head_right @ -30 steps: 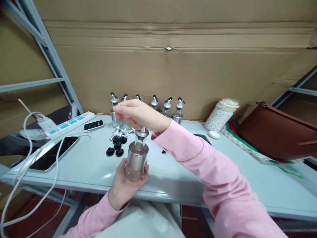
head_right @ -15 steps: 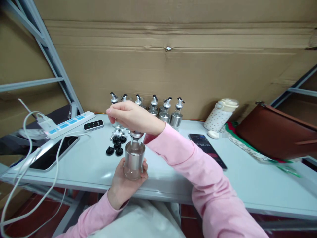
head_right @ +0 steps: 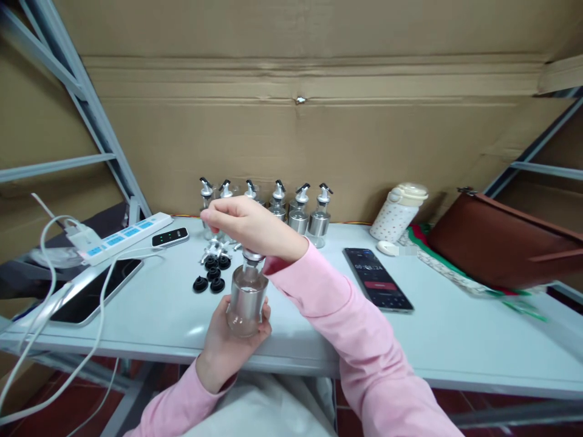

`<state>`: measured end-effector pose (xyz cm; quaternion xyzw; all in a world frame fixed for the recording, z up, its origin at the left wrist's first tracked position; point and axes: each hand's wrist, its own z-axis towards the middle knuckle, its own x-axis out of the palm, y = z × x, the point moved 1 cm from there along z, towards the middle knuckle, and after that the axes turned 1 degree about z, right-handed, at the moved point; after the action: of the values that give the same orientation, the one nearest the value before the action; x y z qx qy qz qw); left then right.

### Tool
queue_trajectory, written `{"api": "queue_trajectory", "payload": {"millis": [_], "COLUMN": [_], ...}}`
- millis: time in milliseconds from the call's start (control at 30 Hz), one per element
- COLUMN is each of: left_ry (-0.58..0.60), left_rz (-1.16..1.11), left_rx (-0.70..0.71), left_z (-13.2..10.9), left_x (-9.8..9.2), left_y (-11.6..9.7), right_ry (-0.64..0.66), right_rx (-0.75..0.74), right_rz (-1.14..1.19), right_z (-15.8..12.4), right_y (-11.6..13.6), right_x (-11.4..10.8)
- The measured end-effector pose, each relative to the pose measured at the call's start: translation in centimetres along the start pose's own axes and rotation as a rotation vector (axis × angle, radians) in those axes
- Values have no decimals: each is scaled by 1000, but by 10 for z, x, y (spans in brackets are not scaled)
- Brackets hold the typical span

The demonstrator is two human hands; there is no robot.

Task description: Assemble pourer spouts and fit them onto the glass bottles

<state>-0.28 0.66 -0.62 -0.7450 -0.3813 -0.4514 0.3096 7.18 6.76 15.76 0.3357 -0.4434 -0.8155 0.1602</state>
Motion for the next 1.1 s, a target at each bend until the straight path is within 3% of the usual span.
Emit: {"api": "queue_trajectory", "payload": {"millis": [200, 300, 400, 500, 600, 700, 833, 967, 1100], "left_ry": [-24, -40, -18, -14, -5, 24, 118, 139, 136], "left_rz": [-20, -20, -33, -40, -40, -20, 20, -5, -6], "left_rx": [43, 115, 134, 109, 96, 126, 129, 93, 92], "left_z": [0, 1, 0, -1, -2, -2, -1, 2, 3], "left_x": [-1, 0, 2, 4, 4, 5, 3, 1, 0], "left_y": [1, 2, 2, 3, 2, 2, 2, 1, 0], "right_ry": [-115, 88, 269, 354, 345, 287, 150, -171, -498], "right_rx": [-77, -53, 75, 167, 193, 171, 169, 77, -29], "right_rz": [-71, -238, -434, -534, -581, -587, -497, -370, -355], "right_z": [-4, -14, -26, -30, -25, -24, -40, -63, -76], "right_y": [-6, 0, 3, 3, 1, 2, 11, 19, 10], "right_x": [-5, -23, -43, -47, -40, -39, -62, -95, -125]}}
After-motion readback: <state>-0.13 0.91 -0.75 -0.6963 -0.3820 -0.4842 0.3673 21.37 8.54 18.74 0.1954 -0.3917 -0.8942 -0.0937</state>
